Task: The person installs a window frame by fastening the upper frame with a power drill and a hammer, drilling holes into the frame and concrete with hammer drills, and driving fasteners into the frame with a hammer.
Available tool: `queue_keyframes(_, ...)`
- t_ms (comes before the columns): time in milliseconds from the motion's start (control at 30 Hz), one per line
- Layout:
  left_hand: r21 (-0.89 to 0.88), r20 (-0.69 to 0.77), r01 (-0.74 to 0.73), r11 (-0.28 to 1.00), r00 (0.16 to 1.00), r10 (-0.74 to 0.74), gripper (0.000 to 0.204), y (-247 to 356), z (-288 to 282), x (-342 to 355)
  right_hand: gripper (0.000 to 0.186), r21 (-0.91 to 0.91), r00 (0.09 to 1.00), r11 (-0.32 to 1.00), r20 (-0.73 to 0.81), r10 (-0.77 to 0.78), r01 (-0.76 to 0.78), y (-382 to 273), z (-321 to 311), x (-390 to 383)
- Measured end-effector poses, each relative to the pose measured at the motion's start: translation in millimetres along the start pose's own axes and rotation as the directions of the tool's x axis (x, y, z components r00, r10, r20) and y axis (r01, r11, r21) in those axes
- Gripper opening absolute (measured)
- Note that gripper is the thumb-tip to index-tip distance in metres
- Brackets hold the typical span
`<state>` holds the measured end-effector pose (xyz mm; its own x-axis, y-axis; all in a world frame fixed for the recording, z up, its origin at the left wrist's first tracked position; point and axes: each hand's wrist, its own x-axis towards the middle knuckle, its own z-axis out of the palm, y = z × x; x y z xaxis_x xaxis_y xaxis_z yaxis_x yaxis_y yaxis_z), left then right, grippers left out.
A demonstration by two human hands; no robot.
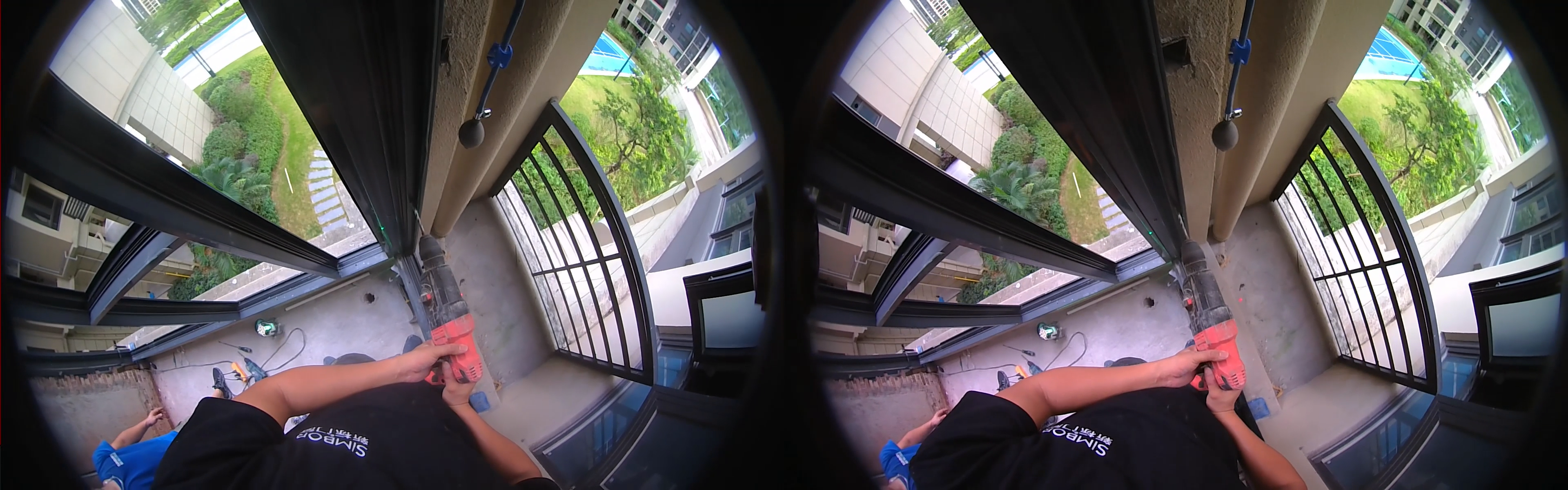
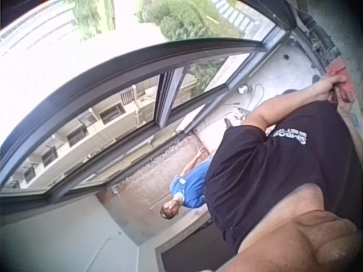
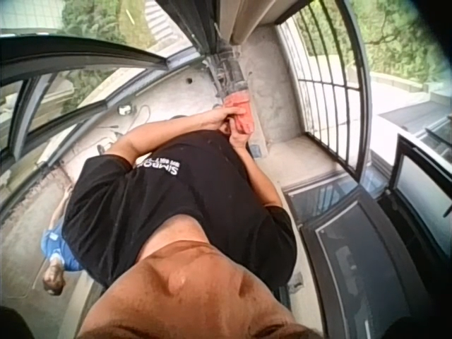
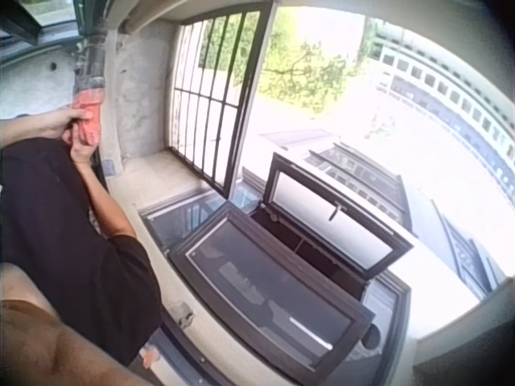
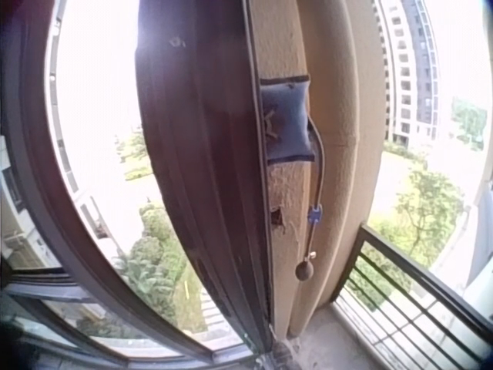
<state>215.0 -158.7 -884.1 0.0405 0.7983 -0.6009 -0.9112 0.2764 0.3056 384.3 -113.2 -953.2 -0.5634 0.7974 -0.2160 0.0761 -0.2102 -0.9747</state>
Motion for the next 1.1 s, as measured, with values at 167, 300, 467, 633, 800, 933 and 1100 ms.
queue_keyframes(167, -0.011, -0.023, 0.022, 1.000, 0.999, -0.023, 0.035, 1.9, 3.7, -1.4, 0.042, 0.026, 1.000, 1.000, -0.002, -0.001, 0.001, -4.7, 1.1, 0.6)
queue_keyframes(300, -0.013, -0.020, 0.014, 1.000, 1.000, -0.014, 0.035, -0.4, 0.4, 2.5, 0.042, 0.032, 1.000, 0.999, 0.000, 0.000, 0.000, -0.9, 0.1, 1.1)
queue_keyframes(467, -0.029, -0.032, 0.019, 0.999, 0.999, -0.020, 0.035, -1.2, -0.6, 5.2, 0.043, -0.008, 0.999, 0.999, 0.018, -0.040, 0.040, -3.4, 0.4, 4.5)
queue_keyframes(633, -0.043, -0.030, 0.068, 0.997, 0.997, -0.069, 0.041, -5.2, -11.9, 11.5, 0.033, 0.016, 0.998, 0.998, 0.018, -0.058, 0.058, -23.4, 9.8, 4.2)
queue_keyframes(800, -0.049, -0.028, 0.075, 0.996, 0.997, -0.076, 0.040, -5.4, -12.6, 12.2, 0.036, -0.006, 0.996, 0.996, 0.020, -0.086, 0.086, -16.5, 7.1, 5.7)
queue_keyframes(933, -0.038, -0.019, 0.102, 0.994, 0.994, -0.103, 0.040, -7.0, -17.4, 15.2, 0.037, -0.004, 0.994, 0.995, 0.039, -0.101, 0.101, -19.7, 7.9, 6.5)
queue_keyframes(1100, -0.030, -0.019, 0.107, 0.994, 0.994, -0.108, 0.042, -3.4, -14.2, 12.3, 0.038, 0.004, 0.996, 0.996, -0.010, -0.094, 0.094, -12.3, 8.4, 6.4)
